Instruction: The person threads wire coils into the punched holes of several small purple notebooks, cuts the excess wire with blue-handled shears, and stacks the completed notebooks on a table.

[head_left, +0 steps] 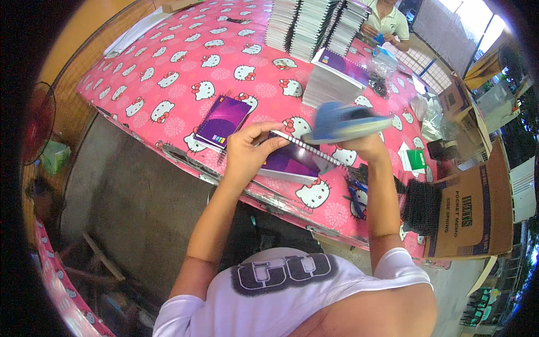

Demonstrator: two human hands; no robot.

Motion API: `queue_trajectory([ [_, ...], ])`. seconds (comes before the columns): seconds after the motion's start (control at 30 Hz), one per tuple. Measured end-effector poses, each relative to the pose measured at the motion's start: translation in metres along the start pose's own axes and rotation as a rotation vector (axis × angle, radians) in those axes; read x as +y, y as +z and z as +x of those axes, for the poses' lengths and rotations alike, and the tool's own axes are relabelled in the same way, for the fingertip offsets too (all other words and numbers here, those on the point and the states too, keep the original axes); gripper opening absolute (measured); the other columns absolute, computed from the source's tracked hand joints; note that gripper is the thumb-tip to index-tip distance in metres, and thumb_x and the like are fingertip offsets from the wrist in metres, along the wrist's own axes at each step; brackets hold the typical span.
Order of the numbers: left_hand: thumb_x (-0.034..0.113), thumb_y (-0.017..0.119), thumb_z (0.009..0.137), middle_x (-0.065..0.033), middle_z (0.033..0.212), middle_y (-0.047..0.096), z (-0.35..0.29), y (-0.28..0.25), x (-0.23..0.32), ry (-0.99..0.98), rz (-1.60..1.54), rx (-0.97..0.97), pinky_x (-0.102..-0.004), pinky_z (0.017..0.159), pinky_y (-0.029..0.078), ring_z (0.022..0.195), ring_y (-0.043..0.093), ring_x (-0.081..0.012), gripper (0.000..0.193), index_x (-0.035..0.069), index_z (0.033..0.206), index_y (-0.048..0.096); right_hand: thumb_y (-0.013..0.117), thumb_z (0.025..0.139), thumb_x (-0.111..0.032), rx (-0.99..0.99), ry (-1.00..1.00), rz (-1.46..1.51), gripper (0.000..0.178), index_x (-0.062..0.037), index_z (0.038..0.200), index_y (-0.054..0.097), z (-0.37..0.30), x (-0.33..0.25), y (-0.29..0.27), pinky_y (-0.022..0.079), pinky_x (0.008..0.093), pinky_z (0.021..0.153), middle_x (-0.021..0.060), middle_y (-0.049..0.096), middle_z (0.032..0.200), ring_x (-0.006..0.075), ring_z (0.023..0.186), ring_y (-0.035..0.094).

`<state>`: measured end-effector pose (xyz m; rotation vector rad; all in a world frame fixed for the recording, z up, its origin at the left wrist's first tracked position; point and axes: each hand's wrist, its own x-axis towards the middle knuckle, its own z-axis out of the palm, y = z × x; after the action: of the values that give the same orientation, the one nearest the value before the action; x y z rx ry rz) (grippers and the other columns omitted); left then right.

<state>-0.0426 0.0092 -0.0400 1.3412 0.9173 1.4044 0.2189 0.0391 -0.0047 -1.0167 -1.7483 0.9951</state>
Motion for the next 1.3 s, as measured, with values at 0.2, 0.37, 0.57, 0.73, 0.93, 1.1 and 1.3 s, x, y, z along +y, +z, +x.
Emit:
queue_trajectory([
  [0.2,0.002,0.078,0.072,0.0013,0.081,0.064,0.002,-0.002,-0.006,0.047,0.03,0.035,-0.0193,0.058,0.043,0.068,0.054,-0.0038,0.034,0.005,0.105,0.069,0.068,0.059,0.0,-0.025,-0.028,-0.21,0.04,-0.0047,0.098,0.059,0.017,-0.011,0.007,0.049,0.0335,0.072,0.0072,0.064,0.089,0.0164,0.079,0.06],
  [0.37,0.0,0.076,0.073,-0.0026,0.087,0.068,0.001,-0.003,-0.005,0.064,0.048,0.034,-0.0207,0.064,0.048,0.072,0.059,-0.0063,0.035,0.003,0.107,0.069,0.069,0.059,0.001,-0.023,-0.017,-0.219,0.044,-0.0039,0.1,0.058,0.016,-0.015,0.021,0.048,0.0318,0.071,0.0061,0.063,0.086,0.016,0.08,0.06],
  [0.57,-0.004,0.075,0.072,-0.0077,0.092,0.069,0.001,-0.008,0.008,-0.117,0.055,-0.008,-0.0228,0.072,0.053,0.077,0.063,-0.0089,0.036,0.0,0.107,0.067,0.068,0.065,-0.008,0.215,0.261,-0.978,0.037,-0.006,0.099,0.053,0.024,0.016,0.015,0.047,0.0459,0.073,0.0205,0.063,0.09,0.0405,0.089,0.06],
  [0.73,-0.006,0.075,0.071,-0.0109,0.094,0.068,0.01,-0.01,-0.004,-0.088,-0.311,-0.142,-0.0275,0.077,0.053,0.084,0.064,-0.0145,0.029,-0.001,0.099,0.066,0.067,0.067,-0.005,0.255,0.372,-1.096,0.045,-0.0052,0.109,0.051,-0.021,0.066,-0.013,0.046,0.0467,0.083,0.0188,0.06,0.106,0.0378,0.103,0.056],
  [0.93,-0.006,0.073,0.073,-0.0154,0.094,0.067,-0.015,0.0,0.048,0.684,0.124,0.117,-0.0327,0.08,0.053,0.089,0.065,-0.0226,0.02,0.0,0.091,0.064,0.074,0.071,-0.03,0.136,0.277,-1.063,0.069,-0.0027,0.128,0.048,-0.112,0.031,-0.013,0.04,0.0458,0.097,0.0227,0.046,0.132,0.039,0.121,0.046],
  [1.1,-0.006,0.076,0.069,-0.015,0.094,0.065,-0.04,0.014,0.003,0.543,0.486,-0.215,-0.0329,0.075,0.053,0.087,0.064,-0.0249,0.022,-0.001,0.085,0.063,0.069,0.077,-0.037,0.252,0.356,-1.037,0.063,-0.0029,0.127,0.051,-0.181,0.048,0.01,0.037,0.0451,0.098,0.022,0.048,0.129,0.0379,0.119,0.046],
  [1.3,-0.003,0.079,0.067,-0.0151,0.091,0.066,-0.045,0.026,-0.006,0.495,0.382,0.044,-0.029,0.068,0.053,0.084,0.066,-0.0222,0.022,0.0,0.081,0.062,0.07,0.077,-0.024,0.303,0.293,-0.791,0.046,-0.0027,0.116,0.058,-0.156,0.014,0.034,0.041,0.0401,0.089,0.0192,0.056,0.11,0.0325,0.104,0.052],
])
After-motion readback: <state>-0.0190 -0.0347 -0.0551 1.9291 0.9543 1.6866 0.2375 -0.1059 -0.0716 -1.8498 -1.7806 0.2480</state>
